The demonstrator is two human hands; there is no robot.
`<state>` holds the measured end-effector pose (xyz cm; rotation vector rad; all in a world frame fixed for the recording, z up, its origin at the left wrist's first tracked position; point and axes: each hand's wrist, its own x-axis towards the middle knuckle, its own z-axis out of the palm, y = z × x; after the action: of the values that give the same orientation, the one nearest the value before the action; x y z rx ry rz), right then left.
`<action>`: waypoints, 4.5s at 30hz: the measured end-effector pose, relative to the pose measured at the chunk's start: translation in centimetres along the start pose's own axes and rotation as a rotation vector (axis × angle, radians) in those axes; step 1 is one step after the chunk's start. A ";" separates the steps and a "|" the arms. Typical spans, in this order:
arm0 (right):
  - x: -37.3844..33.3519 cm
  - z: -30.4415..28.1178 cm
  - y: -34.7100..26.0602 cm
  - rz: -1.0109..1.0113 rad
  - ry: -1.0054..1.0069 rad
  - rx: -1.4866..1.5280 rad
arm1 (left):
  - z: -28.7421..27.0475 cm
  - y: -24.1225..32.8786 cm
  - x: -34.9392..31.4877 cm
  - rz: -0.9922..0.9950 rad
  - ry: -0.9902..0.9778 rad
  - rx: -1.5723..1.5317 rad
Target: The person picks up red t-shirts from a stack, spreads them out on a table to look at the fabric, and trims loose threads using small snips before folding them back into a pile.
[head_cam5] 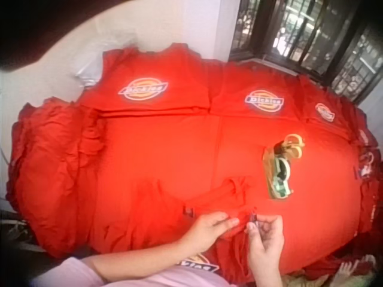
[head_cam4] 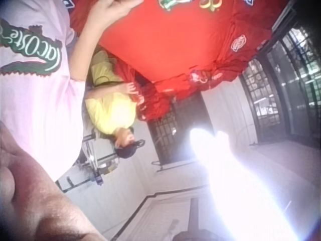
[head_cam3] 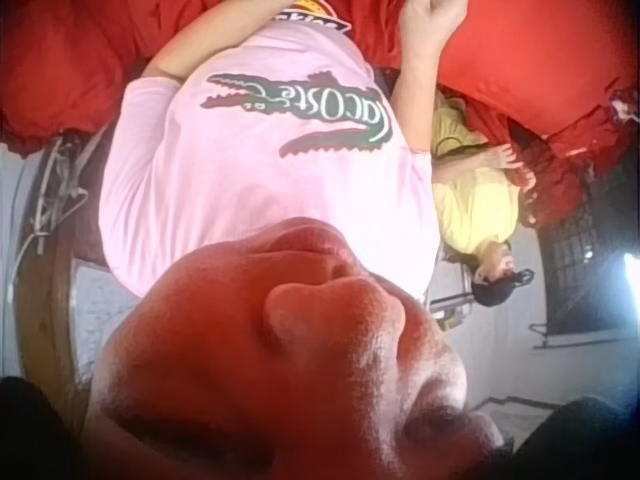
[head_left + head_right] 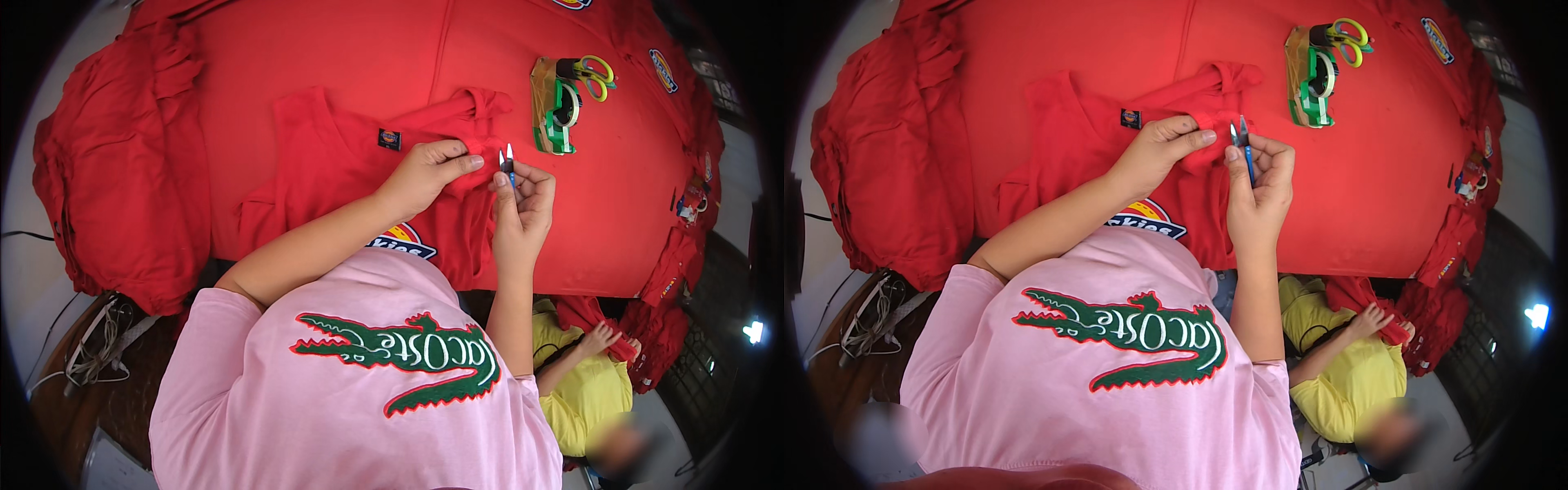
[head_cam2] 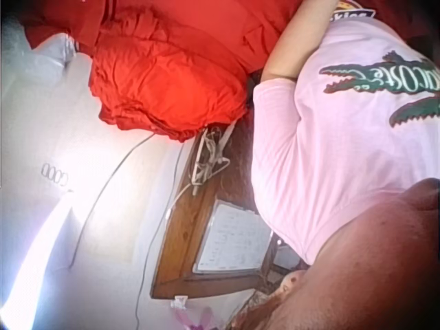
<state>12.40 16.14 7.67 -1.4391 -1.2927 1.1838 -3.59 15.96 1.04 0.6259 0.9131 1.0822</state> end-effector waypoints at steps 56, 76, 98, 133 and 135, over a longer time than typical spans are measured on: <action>-4.9 -2.3 -1.1 0.272 -0.127 0.644 | -5.4 6.7 -9.4 -0.181 0.100 -0.031; -8.1 1.1 -1.9 0.325 -0.016 0.789 | -0.2 4.0 -10.9 -0.098 0.004 -0.115; -6.7 -1.5 -2.5 -0.178 0.151 -0.050 | -0.2 4.6 -10.4 -0.185 -0.078 -0.197; -8.3 1.7 -3.8 0.400 -0.164 0.737 | 0.1 4.7 -11.1 -0.043 -0.013 -0.160; -8.5 1.7 -3.3 0.416 -0.179 0.715 | 0.1 4.6 -11.2 -0.050 -0.032 -0.164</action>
<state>9.90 8.08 11.44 -1.0922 -0.5643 1.8481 -7.68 7.20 8.28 0.4814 0.7990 1.0869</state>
